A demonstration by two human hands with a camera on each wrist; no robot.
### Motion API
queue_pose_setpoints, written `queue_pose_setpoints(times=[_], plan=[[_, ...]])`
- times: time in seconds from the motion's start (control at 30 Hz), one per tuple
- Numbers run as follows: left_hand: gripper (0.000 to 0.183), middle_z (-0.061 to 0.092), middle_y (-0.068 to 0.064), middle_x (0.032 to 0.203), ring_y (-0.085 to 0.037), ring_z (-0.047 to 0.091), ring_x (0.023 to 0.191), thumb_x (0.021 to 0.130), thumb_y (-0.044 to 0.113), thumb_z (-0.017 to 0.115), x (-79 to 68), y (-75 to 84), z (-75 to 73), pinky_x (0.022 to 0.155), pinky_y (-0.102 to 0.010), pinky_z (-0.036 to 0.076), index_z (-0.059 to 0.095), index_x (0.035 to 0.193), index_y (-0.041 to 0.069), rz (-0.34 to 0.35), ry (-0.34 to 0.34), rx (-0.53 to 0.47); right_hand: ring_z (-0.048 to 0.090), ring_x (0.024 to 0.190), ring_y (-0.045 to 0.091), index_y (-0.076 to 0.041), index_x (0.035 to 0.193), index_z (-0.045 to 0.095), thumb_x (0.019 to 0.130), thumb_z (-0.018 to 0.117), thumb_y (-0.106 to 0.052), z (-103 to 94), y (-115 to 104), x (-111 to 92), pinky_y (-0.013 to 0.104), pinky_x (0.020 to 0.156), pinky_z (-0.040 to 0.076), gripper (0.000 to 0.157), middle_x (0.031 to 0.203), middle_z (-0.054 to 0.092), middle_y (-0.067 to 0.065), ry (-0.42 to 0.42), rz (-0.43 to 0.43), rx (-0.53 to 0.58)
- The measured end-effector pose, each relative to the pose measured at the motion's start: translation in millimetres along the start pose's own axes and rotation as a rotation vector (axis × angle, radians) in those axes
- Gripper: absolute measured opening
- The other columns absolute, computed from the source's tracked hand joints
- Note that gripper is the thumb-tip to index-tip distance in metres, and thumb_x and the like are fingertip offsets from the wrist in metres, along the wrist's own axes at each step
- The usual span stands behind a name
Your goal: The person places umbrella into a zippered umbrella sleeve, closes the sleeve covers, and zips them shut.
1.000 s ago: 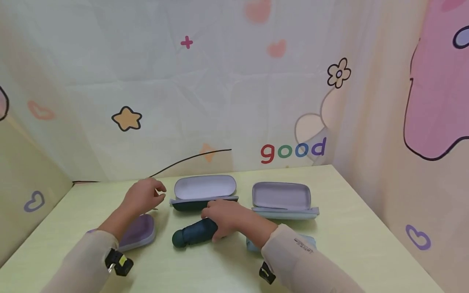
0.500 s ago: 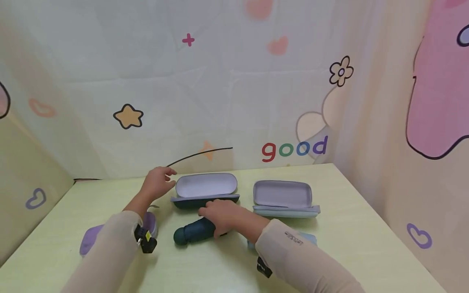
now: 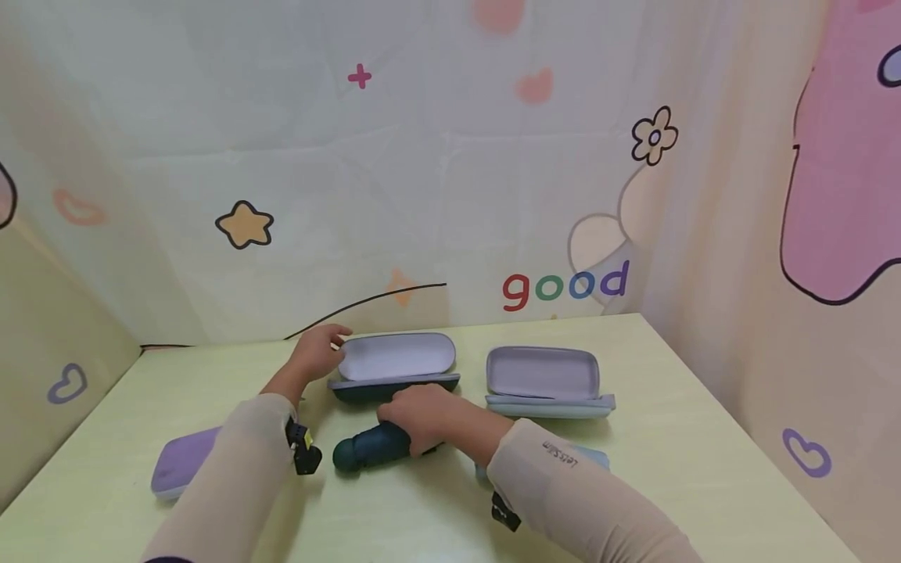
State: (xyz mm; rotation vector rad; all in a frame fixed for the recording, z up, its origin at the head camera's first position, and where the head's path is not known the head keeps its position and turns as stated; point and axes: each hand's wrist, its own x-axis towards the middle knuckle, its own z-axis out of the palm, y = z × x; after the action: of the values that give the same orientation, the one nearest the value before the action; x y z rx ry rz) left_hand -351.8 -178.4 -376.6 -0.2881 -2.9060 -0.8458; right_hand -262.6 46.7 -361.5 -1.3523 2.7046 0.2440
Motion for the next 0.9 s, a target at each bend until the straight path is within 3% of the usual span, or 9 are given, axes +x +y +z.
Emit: queue_pose_setpoints(times=[0.27,0.47,0.73,0.9], plan=[[0.028,0.066,-0.012,0.092,-0.025,0.059,0.082,0.085,-0.001,0.058,1.4,4.2,-4.7,0.074,-0.04,0.051,0.072,0.109,0.003,0.023,0.025,0.072,0.054,0.081,0.011,-0.022,0.112,0.061,0.074,0.083,-0.024,-1.8,-1,-2,0.029,0.066,0.048,0.043,0.089,0.058,-0.006,-0.014,-0.016,0.003],[0.026,0.064,-0.01,0.086,-0.024,0.056,0.078,0.083,0.001,0.063,0.6,9.8,-10.4,0.072,-0.038,0.049,0.073,0.107,0.003,0.044,0.026,0.063,0.054,0.079,0.011,-0.024,0.11,0.061,0.073,0.083,-0.024,-3.9,0,-7,0.029,0.065,0.047,0.043,0.089,0.057,-0.006,-0.022,-0.011,0.016],[0.026,0.063,-0.008,0.084,-0.023,0.055,0.076,0.081,0.003,0.065,-4.6,15.6,-17.5,0.068,-0.036,0.047,0.074,0.106,0.003,0.071,0.02,0.058,0.054,0.077,0.01,-0.024,0.105,0.062,0.071,0.084,-0.024,-7.3,9,-13,0.028,0.066,0.047,0.041,0.088,0.058,-0.008,0.032,-0.03,0.025],[0.025,0.063,-0.006,0.079,-0.022,0.054,0.073,0.08,0.004,0.066,-6.0,15.6,-19.0,0.065,-0.033,0.046,0.075,0.104,0.003,0.096,0.043,0.058,0.055,0.079,0.01,-0.024,0.109,0.065,0.071,0.084,-0.026,-17.4,18,-17,0.031,0.069,0.05,0.042,0.091,0.061,-0.008,0.037,0.015,0.041]])
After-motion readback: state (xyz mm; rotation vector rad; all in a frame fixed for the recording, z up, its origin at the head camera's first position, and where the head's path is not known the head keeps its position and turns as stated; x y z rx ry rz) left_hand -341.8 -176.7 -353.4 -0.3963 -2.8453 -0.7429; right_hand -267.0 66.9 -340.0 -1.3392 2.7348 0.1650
